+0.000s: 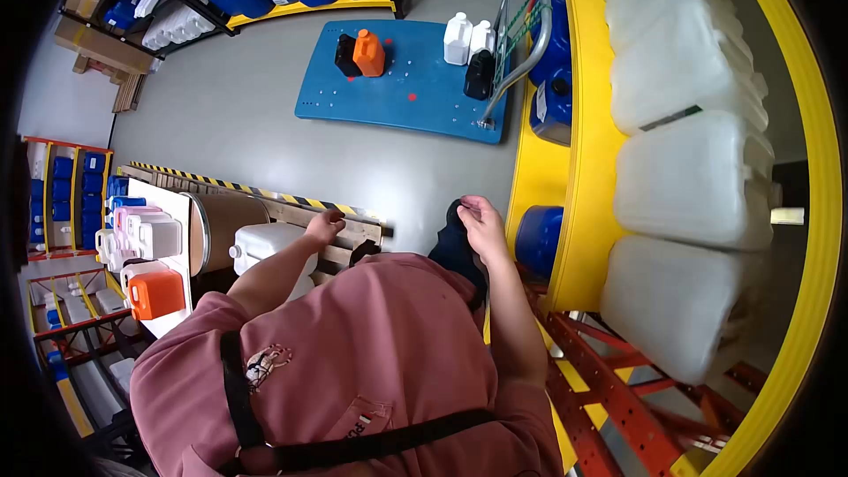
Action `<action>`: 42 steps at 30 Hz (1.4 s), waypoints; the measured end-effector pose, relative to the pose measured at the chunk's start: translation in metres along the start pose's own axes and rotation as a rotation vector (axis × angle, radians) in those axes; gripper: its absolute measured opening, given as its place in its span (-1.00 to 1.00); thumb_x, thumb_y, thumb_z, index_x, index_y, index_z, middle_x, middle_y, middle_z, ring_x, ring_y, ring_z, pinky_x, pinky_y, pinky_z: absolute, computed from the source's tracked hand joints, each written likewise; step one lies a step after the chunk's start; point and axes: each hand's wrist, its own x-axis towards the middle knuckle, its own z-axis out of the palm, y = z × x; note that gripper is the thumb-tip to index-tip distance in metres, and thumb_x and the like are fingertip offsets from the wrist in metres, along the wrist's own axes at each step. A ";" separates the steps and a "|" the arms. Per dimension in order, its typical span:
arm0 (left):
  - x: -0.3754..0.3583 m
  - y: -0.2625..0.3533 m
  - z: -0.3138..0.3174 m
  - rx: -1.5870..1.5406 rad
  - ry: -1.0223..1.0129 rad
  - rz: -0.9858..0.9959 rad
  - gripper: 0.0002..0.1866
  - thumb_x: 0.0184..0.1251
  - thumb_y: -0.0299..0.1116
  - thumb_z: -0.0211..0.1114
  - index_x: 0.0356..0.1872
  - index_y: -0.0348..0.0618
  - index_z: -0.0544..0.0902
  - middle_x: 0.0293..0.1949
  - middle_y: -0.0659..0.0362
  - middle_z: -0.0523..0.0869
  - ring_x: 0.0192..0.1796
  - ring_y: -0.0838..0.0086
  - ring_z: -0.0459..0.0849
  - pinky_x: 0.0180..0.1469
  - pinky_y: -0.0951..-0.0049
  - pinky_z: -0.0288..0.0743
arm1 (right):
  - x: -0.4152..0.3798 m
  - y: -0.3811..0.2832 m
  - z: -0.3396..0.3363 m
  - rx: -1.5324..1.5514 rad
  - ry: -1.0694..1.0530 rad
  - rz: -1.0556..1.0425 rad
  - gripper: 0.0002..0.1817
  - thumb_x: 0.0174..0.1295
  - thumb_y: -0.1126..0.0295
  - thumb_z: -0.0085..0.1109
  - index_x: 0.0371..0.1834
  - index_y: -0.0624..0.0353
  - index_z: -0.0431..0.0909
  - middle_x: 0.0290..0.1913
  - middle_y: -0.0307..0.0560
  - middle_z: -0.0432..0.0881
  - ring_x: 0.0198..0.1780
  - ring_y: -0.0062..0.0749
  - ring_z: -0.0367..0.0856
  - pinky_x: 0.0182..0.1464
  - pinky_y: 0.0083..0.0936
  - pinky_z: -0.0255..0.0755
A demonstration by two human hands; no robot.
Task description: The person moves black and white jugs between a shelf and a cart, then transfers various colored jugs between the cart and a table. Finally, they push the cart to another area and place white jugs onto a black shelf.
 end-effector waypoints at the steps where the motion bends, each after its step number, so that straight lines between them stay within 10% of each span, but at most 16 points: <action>1: 0.004 0.023 -0.011 0.057 -0.015 -0.049 -0.52 0.37 -0.17 0.34 0.21 -0.23 0.64 0.13 -0.05 0.75 0.19 0.15 0.72 0.27 0.23 0.55 | 0.027 -0.002 -0.004 0.005 -0.010 -0.003 -0.65 0.42 0.37 0.27 0.16 0.35 0.56 0.09 0.04 0.72 0.13 -0.26 0.69 0.22 -0.41 0.52; 10: 0.076 0.077 -0.062 -0.484 0.152 -0.278 -0.55 0.44 -0.25 0.32 0.24 -0.29 0.61 0.03 0.04 0.79 -0.03 0.39 0.74 0.00 0.37 0.60 | 0.208 -0.044 -0.013 -0.247 -0.098 0.091 -0.62 0.39 0.33 0.29 0.16 0.34 0.56 0.03 0.04 0.74 0.07 -0.29 0.71 0.15 -0.42 0.55; 16: 0.133 0.027 -0.086 -0.155 -0.003 -0.416 -0.55 0.45 -0.24 0.32 0.26 -0.26 0.61 0.01 0.03 0.77 -0.06 0.40 0.73 -0.04 0.38 0.60 | 0.311 -0.031 0.007 -0.144 0.064 0.394 -0.65 0.36 0.31 0.30 0.10 0.32 0.60 -0.07 -0.05 0.72 -0.02 -0.38 0.66 0.07 -0.45 0.49; 17: 0.142 0.034 -0.102 -0.066 -0.040 -0.458 -0.52 0.35 -0.16 0.34 0.20 -0.21 0.68 0.09 -0.11 0.77 0.17 0.09 0.73 0.22 0.22 0.57 | 0.332 -0.030 0.009 -0.159 0.090 0.434 -0.66 0.35 0.30 0.31 0.06 0.31 0.61 -0.10 -0.09 0.71 -0.05 -0.40 0.64 0.05 -0.45 0.47; 21: 0.217 0.037 -0.161 -0.213 -0.061 -0.448 -0.51 0.41 -0.18 0.31 0.27 -0.22 0.62 0.05 0.03 0.77 0.05 0.30 0.73 0.05 0.31 0.60 | 0.411 -0.022 0.024 -0.102 0.188 0.559 -0.68 0.35 0.27 0.30 0.00 0.29 0.63 -0.13 -0.13 0.69 -0.08 -0.42 0.59 0.02 -0.46 0.42; 30: 0.309 0.100 -0.233 -0.501 0.025 -0.505 -0.57 0.54 -0.22 0.23 0.31 -0.17 0.54 0.04 0.15 0.73 0.06 0.43 0.70 0.06 0.35 0.56 | 0.611 -0.021 0.024 -0.313 0.345 0.600 -0.51 0.32 0.22 0.28 0.19 0.36 0.57 0.14 0.26 0.68 0.16 0.08 0.67 0.19 -0.23 0.51; 42: 0.286 0.109 -0.180 -0.272 -0.112 -0.743 -0.56 0.48 -0.20 0.30 0.26 -0.20 0.61 -0.04 0.12 0.76 -0.09 0.47 0.69 -0.03 0.40 0.59 | 0.710 0.153 -0.014 -0.595 0.277 0.755 -0.35 0.40 0.05 0.26 0.33 0.40 0.49 0.16 0.26 0.68 0.24 0.06 0.64 0.22 -0.19 0.47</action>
